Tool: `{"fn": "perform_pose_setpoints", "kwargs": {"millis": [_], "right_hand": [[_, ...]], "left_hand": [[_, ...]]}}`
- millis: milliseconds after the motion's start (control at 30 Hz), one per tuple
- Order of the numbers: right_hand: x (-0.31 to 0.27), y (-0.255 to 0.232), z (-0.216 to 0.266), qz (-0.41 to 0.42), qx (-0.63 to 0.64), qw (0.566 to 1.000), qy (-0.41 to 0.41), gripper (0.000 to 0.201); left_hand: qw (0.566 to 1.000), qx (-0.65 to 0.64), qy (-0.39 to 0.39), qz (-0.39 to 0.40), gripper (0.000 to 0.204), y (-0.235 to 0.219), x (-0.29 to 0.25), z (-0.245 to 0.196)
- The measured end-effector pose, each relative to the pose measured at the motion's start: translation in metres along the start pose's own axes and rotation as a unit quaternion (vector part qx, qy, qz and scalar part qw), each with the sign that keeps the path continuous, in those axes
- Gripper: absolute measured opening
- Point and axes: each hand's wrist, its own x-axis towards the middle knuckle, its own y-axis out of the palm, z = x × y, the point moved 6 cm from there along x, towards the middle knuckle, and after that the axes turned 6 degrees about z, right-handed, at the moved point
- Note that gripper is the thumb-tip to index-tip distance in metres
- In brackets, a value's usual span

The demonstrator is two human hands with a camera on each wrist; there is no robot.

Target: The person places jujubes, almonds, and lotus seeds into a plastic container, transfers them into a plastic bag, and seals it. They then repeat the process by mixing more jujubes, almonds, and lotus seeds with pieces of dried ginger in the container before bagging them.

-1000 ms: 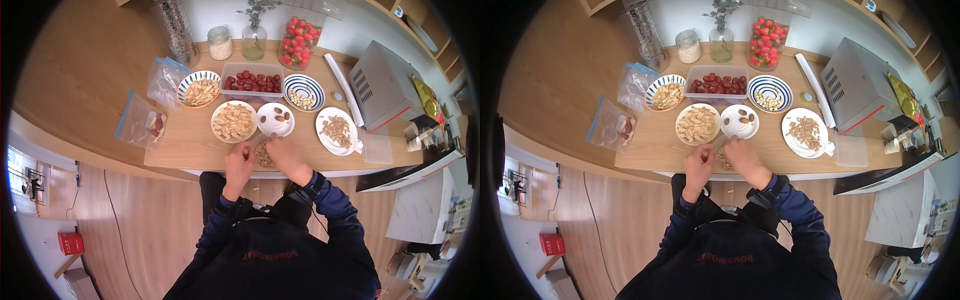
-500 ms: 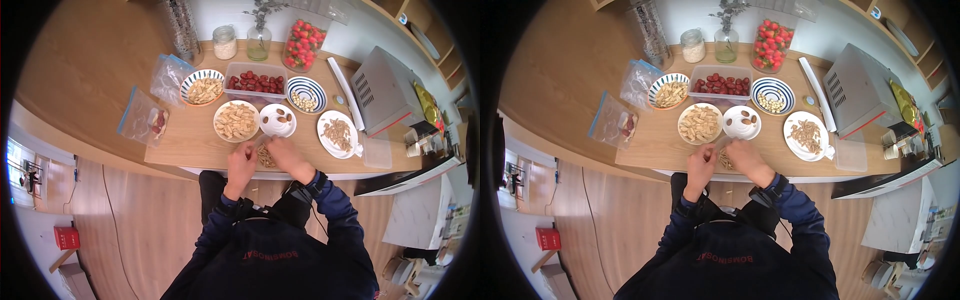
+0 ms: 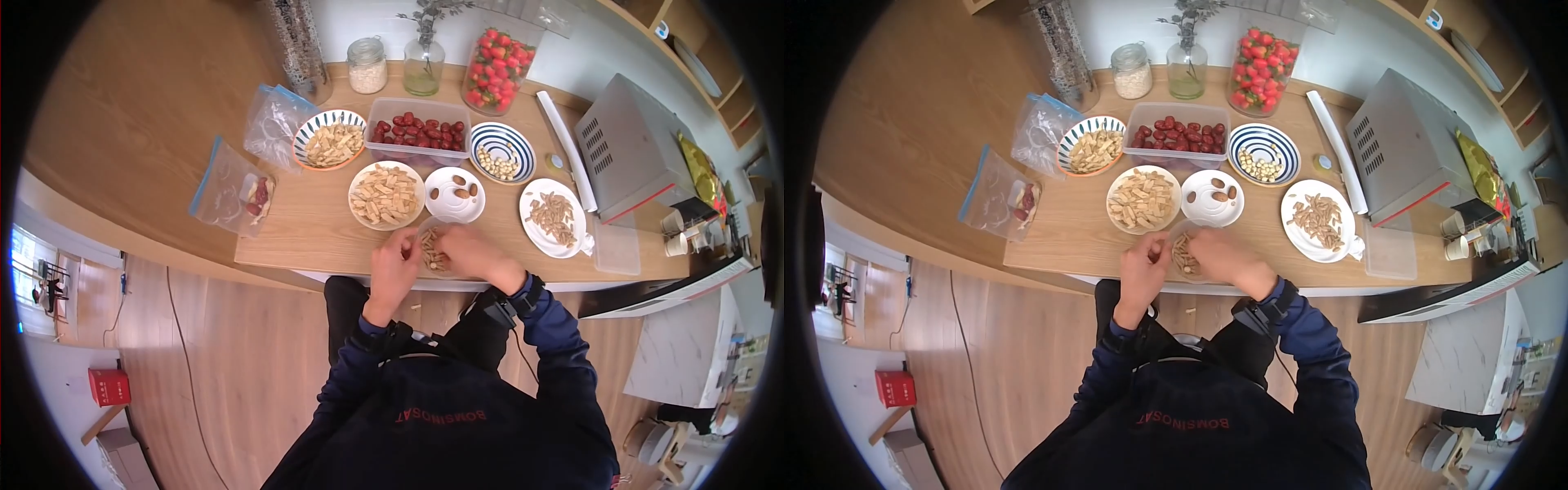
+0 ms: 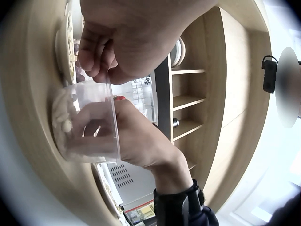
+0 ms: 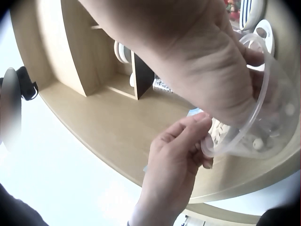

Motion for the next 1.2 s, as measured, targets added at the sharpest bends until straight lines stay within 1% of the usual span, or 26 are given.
{"fn": "perform_pose_setpoints", "kwargs": {"millis": [67, 167, 233, 267, 333, 433, 467, 533, 633, 733, 800, 833, 900, 933, 1000, 1033, 1100, 1133, 1200], "right_hand": [[-0.005, -0.028, 0.006, -0.044, 0.082, 0.995, -0.023, 0.01], [-0.011, -0.043, -0.006, -0.094, 0.165, 0.982, -0.001, 0.01], [-0.012, -0.045, -0.013, -0.075, 0.223, 0.971, 0.038, 0.011], [-0.012, -0.045, -0.015, -0.065, 0.252, 0.964, 0.057, 0.012], [-0.014, -0.047, -0.014, -0.085, 0.277, 0.955, 0.061, 0.011], [-0.014, -0.04, -0.011, -0.107, 0.32, 0.939, 0.074, 0.01], [-0.014, -0.037, -0.01, -0.112, 0.335, 0.932, 0.079, 0.011], [-0.014, -0.037, 0.0, -0.142, 0.351, 0.923, 0.066, 0.011], [-0.017, -0.031, 0.003, -0.186, 0.368, 0.909, 0.062, 0.014], [-0.024, -0.035, 0.003, -0.216, 0.394, 0.89, 0.074, 0.014], [-0.027, -0.039, -0.002, -0.223, 0.427, 0.872, 0.087, 0.014], [-0.03, -0.042, -0.009, -0.251, 0.42, 0.868, 0.087, 0.014], [-0.036, -0.047, -0.031, -0.306, 0.403, 0.858, 0.088, 0.014], [-0.041, -0.055, -0.037, -0.32, 0.377, 0.862, 0.109, 0.012], [-0.049, -0.067, -0.035, -0.274, 0.325, 0.898, 0.117, 0.013], [-0.05, -0.07, -0.035, -0.25, 0.298, 0.914, 0.118, 0.014], [-0.046, -0.063, -0.025, -0.217, 0.188, 0.956, 0.054, 0.019], [-0.043, -0.06, -0.018, -0.199, 0.131, 0.971, 0.022, 0.022], [-0.036, -0.051, -0.004, -0.135, 0.064, 0.988, 0.031, 0.027]], "left_hand": [[1.0, -0.001, -0.007, 0.003, 0.018, 0.0, 0.001, 0.003], [1.0, 0.004, -0.016, 0.011, 0.019, 0.0, 0.001, 0.007], [0.999, 0.008, -0.027, 0.018, 0.02, 0.001, 0.001, 0.008], [1.0, 0.013, -0.011, 0.003, 0.02, -0.001, 0.001, 0.005], [0.999, 0.021, 0.022, -0.031, 0.022, -0.005, 0.001, -0.004], [0.993, 0.063, 0.094, -0.047, 0.025, -0.013, 0.004, -0.025], [0.996, 0.023, 0.079, -0.029, 0.023, -0.013, 0.006, -0.03], [0.997, -0.058, 0.049, 0.009, 0.019, -0.008, 0.006, -0.041], [0.994, -0.104, -0.001, 0.026, 0.015, -0.001, 0.009, -0.027], [0.993, -0.103, -0.014, 0.049, 0.013, 0.0, 0.013, -0.026], [0.997, -0.077, 0.015, 0.022, 0.011, -0.006, 0.019, -0.033], [0.997, -0.064, 0.029, 0.009, 0.011, -0.01, 0.025, -0.034], [0.993, -0.096, 0.03, -0.067, 0.01, -0.023, 0.045, 0.001], [0.993, -0.09, 0.01, -0.07, 0.01, -0.03, 0.057, 0.007], [0.993, -0.079, -0.028, -0.08, 0.01, -0.043, 0.074, 0.017], [0.995, 0.003, 0.008, -0.099, 0.011, -0.046, 0.076, 0.012], [0.974, 0.164, 0.08, -0.134, 0.014, -0.046, 0.075, -0.001], [0.977, 0.174, 0.056, -0.112, 0.017, -0.042, 0.072, -0.006], [0.979, 0.194, 0.007, -0.068, 0.022, -0.036, 0.056, -0.022]]}}
